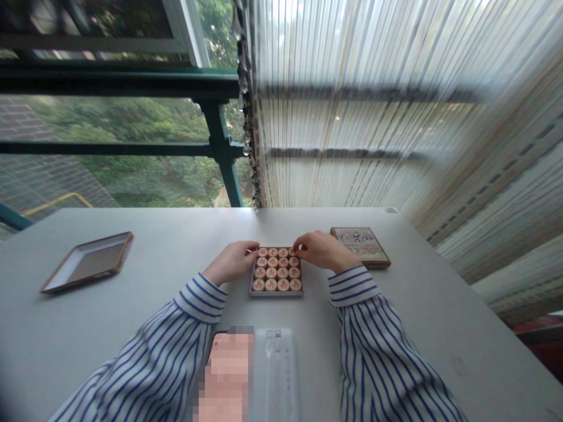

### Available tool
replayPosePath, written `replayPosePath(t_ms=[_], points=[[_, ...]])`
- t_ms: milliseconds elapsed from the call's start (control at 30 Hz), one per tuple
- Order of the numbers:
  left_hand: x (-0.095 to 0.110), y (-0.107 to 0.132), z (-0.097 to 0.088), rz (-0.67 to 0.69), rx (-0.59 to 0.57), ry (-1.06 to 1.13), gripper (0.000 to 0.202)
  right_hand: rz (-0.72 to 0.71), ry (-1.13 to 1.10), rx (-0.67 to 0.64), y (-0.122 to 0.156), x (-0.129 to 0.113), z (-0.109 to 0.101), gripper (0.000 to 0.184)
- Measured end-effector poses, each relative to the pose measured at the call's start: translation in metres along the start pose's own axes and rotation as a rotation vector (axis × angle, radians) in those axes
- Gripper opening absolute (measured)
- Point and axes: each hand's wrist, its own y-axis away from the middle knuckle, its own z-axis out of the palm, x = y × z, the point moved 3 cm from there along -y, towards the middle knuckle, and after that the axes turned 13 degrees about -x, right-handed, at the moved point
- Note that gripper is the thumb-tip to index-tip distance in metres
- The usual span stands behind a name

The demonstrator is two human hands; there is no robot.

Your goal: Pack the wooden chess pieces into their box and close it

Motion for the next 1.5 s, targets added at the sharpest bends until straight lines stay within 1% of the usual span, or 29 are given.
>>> replayPosePath(t_ms=[300,500,667,1167,1500], points=[[0.0007,0.0008,-0.0005,-0.022,-0.004,0.006,0.027,0.011,0.010,0.007,-0.0001,-0.0001,-0.0004,0.024],[-0.0020,-0.0017,0.0017,0.009,0.001,-0.002,0.029,-0.001,0.002,0.006,-0.0003,0.0006,0.0000,0.025],[-0.0025,-0.0021,0.0019,-0.012,-0.006,-0.008,0.029,0.003,0.003,-0.016,-0.0003,0.0000,0.0001,0.025],[-0.0017,-0.0014,0.0017,0.027,0.005,-0.015,0.029,-0.001,0.010,-0.007,-0.0004,0.0009,0.0005,0.025],[-0.0021,-0.0014,0.0013,0.001,-0.002,-0.008,0.029,-0.010,0.017,-0.005,-0.0012,0.0023,0.0019,0.024]])
